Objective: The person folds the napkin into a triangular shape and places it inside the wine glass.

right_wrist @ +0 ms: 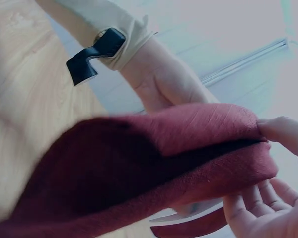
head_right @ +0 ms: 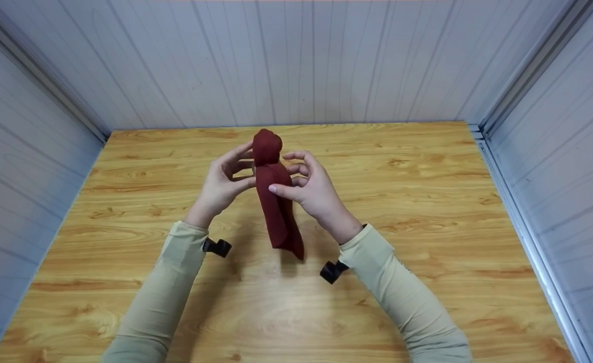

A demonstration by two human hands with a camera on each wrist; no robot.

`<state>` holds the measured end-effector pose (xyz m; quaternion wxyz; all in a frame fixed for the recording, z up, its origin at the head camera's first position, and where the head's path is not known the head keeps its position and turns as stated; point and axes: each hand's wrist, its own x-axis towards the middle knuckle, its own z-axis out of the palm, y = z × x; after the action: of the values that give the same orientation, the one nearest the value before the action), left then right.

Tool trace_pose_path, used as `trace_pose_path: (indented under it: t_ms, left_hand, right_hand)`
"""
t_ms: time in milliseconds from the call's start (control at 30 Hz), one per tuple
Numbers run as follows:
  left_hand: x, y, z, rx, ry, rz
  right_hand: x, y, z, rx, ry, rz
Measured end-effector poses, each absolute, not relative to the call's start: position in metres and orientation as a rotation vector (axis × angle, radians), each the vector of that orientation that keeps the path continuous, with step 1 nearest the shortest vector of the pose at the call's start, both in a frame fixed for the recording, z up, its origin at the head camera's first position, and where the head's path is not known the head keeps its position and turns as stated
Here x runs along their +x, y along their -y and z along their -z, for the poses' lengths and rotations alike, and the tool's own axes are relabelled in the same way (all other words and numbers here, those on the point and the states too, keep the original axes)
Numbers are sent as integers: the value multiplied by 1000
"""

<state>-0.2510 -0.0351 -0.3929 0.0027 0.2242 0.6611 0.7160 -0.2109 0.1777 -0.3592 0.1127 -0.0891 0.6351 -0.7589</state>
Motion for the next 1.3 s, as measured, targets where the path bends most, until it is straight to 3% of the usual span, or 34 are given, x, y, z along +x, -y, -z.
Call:
trace_pose_path:
  t_ms: [733,1000,1300]
  left_hand:
    - [-245,39,383,689,-2068,-2200]
    - [-238,48,345,762,-2228,-2217]
    - [-266,41,337,993,-2086,-2284]
  right_hand:
    - [-228,-186,387,-404,-1896,2147]
    - [-209,-190,368,-464,-2194,2122]
    - [-167,-170,334,-683,-2656,2123]
